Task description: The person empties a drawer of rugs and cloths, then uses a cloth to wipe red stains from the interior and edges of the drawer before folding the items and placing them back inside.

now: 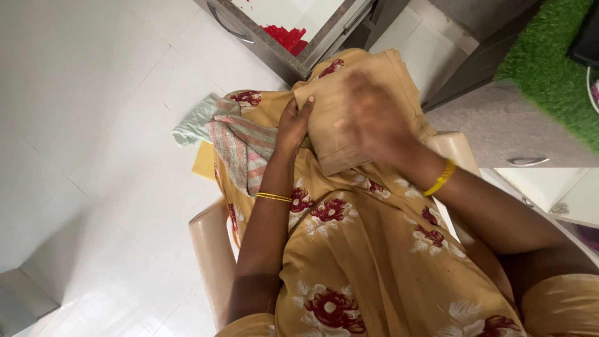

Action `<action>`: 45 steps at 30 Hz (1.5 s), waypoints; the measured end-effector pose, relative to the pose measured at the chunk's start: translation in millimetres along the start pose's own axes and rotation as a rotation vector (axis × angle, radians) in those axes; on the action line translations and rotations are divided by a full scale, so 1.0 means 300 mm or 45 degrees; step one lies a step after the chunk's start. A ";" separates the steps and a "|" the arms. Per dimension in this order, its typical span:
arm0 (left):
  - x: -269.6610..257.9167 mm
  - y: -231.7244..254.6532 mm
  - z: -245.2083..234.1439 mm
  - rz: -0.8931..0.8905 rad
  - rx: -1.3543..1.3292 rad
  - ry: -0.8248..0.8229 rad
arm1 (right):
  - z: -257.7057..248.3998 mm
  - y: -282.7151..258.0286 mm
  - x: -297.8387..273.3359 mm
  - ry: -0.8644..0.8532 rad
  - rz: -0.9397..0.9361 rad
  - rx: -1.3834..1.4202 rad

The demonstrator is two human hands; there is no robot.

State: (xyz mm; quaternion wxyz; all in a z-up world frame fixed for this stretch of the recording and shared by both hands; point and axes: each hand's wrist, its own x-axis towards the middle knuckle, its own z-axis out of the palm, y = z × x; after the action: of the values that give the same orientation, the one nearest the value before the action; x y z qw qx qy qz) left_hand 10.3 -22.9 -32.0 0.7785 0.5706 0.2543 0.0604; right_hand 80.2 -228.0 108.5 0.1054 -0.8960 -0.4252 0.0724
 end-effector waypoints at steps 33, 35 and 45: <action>0.005 0.070 0.054 0.251 -0.215 -0.049 | -0.079 0.346 0.123 -0.107 0.906 1.136; -0.034 0.196 0.065 0.309 -0.230 -0.078 | -0.160 0.361 0.120 0.116 0.621 1.552; -0.309 0.525 0.047 1.065 0.808 -0.620 | -0.360 0.496 -0.057 -0.089 -0.058 1.188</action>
State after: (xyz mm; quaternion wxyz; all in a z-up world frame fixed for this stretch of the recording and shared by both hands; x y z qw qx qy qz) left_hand -32.3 -16.8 146.0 0.5152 0.8257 -0.1737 0.1507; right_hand 204.4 -346.8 176.3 0.4843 -0.7403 -0.3701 0.2835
